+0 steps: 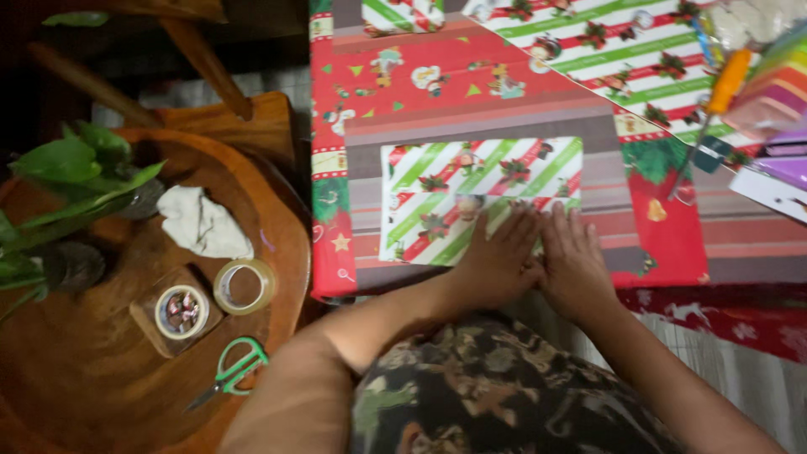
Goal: The person wraps a small rectangular item with Christmas-themed wrapping paper. They fold the paper around the item, secure it with clear tape, and use scissors to trim excess paper. The wrapped item is placed on the table, and the person begins wrapping another item.
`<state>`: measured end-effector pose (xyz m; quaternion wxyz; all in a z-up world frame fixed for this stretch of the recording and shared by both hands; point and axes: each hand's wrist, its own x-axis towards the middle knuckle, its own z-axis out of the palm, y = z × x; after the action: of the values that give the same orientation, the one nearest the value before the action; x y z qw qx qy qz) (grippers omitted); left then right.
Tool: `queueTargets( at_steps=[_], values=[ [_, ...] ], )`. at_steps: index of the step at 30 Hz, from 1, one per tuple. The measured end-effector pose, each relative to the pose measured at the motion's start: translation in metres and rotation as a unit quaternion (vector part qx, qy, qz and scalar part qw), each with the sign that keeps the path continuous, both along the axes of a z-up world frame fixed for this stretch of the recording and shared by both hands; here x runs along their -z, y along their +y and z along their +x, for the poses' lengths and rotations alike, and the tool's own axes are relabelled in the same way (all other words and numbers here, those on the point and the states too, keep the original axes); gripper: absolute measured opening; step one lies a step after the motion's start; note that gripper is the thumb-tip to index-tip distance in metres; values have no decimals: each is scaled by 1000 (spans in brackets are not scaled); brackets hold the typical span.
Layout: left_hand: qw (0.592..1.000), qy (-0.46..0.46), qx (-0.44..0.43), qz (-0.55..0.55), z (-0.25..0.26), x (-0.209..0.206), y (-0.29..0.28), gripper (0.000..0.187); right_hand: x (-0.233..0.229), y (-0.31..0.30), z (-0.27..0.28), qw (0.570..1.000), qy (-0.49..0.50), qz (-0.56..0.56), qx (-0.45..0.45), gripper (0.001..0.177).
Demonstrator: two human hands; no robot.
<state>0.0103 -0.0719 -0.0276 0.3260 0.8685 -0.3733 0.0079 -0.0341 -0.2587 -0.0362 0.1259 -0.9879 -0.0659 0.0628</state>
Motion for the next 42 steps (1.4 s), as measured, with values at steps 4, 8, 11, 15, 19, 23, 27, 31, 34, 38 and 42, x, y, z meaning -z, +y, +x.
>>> queueTargets(
  at_steps=[4, 8, 11, 15, 19, 23, 27, 31, 34, 38, 42],
  values=[
    [989, -69, -14, 131, -1, 0, 25, 62, -1, 1, -1, 1000, -15, 8, -4, 83],
    [968, 114, -160, 157, 7, -10, 66, 72, 1, 3, -1, 1000, -2, -8, 3, 83],
    [945, 123, -201, 226, 9, -14, 94, 82, 2, 4, 0, 1000, -1, -14, 7, 84],
    [950, 111, -209, 203, 9, -11, 125, 88, -3, 2, 0, 999, -35, 9, 23, 85],
    [961, 78, -241, 109, 14, -9, 136, 98, -6, -14, 5, 944, -104, 271, 154, 75],
    [940, 93, -326, 39, 31, -6, 133, 98, 4, -34, 20, 895, -98, 360, 246, 68],
    [910, 104, -400, -30, 56, 0, 131, 88, 9, -50, 44, 776, 40, 545, 315, 56],
    [887, 162, -425, -75, 70, 15, 135, 49, 10, -57, 60, 783, 60, 531, 317, 37],
    [822, 275, -439, -236, 77, 33, 133, 37, 11, -64, 69, 823, 39, 498, 271, 25],
    [811, 271, -407, -321, 80, 51, 134, 20, 15, -75, 75, 843, 26, 492, 216, 15],
    [743, 377, -384, -398, 75, 53, 134, 12, 20, -86, 81, 822, 58, 527, 208, 17]
  ],
)
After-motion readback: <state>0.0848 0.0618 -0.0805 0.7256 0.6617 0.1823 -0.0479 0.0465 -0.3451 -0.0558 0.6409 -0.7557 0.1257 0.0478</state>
